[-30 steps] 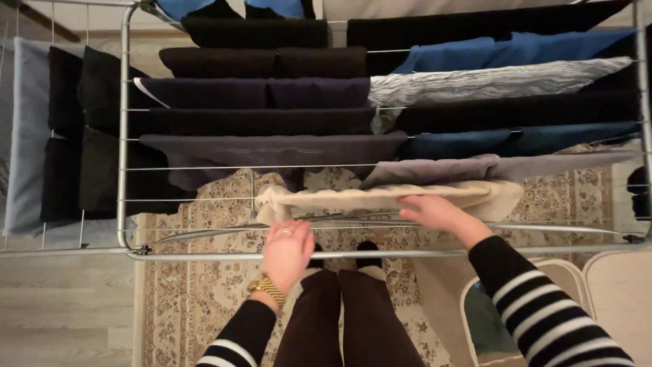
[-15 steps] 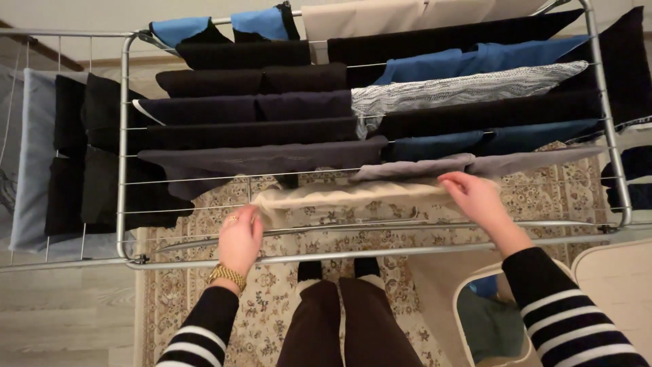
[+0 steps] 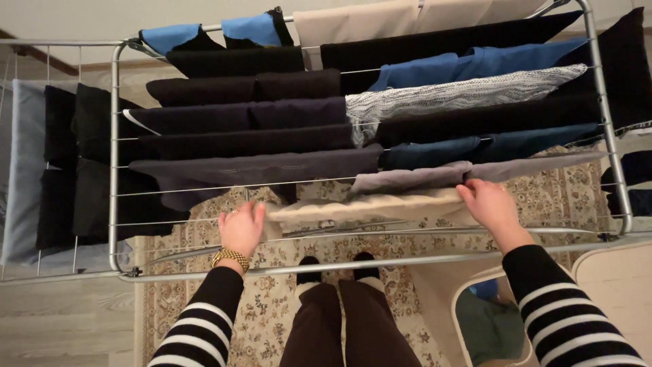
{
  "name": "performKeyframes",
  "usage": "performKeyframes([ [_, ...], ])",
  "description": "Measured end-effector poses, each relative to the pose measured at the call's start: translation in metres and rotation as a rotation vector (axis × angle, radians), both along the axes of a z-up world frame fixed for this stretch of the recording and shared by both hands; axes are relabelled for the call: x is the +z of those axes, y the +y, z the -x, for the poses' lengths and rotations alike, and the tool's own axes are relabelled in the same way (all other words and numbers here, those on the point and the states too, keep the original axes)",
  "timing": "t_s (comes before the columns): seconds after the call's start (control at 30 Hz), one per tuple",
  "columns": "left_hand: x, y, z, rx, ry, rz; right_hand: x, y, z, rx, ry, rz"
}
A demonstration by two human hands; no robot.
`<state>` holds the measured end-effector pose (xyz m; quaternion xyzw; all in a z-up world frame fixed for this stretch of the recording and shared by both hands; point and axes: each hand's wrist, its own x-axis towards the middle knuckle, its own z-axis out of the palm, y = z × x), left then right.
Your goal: The person takes a pair of gray shorts from a laundry bin, unfolds them, and hangs them on a metal drying rack. Then the person takes a pair of beige pants from the bin, unfolds them, and hangs them on the same rack.
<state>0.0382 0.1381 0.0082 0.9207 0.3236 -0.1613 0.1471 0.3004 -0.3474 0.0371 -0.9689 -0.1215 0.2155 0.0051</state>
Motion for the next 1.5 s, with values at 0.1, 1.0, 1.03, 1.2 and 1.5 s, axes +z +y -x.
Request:
performKeyframes([
  [0.1, -0.01, 0.005, -0.003, 0.011, 0.027, -0.01, 0.001, 0.001, -0.003, 0.0, 0.056, 0.027],
  [1.0, -0.035, 0.024, -0.015, 0.216, 0.126, 0.318, 0.018, 0.011, -0.022, -0.196, 0.36, 0.003],
  [1.03, -0.033, 0.023, -0.015, 0.234, 0.126, 0.322, 0.014, 0.008, -0.024, -0.246, 0.344, -0.042],
  [1.2, -0.029, 0.025, -0.016, 0.266, 0.082, 0.337, -0.018, -0.013, -0.027, -0.373, 0.27, -0.224],
  [1.5, 0.029, 0.027, -0.001, 0.474, -0.135, 0.343, -0.004, -0.023, -0.011, -0.511, 0.047, -0.721],
])
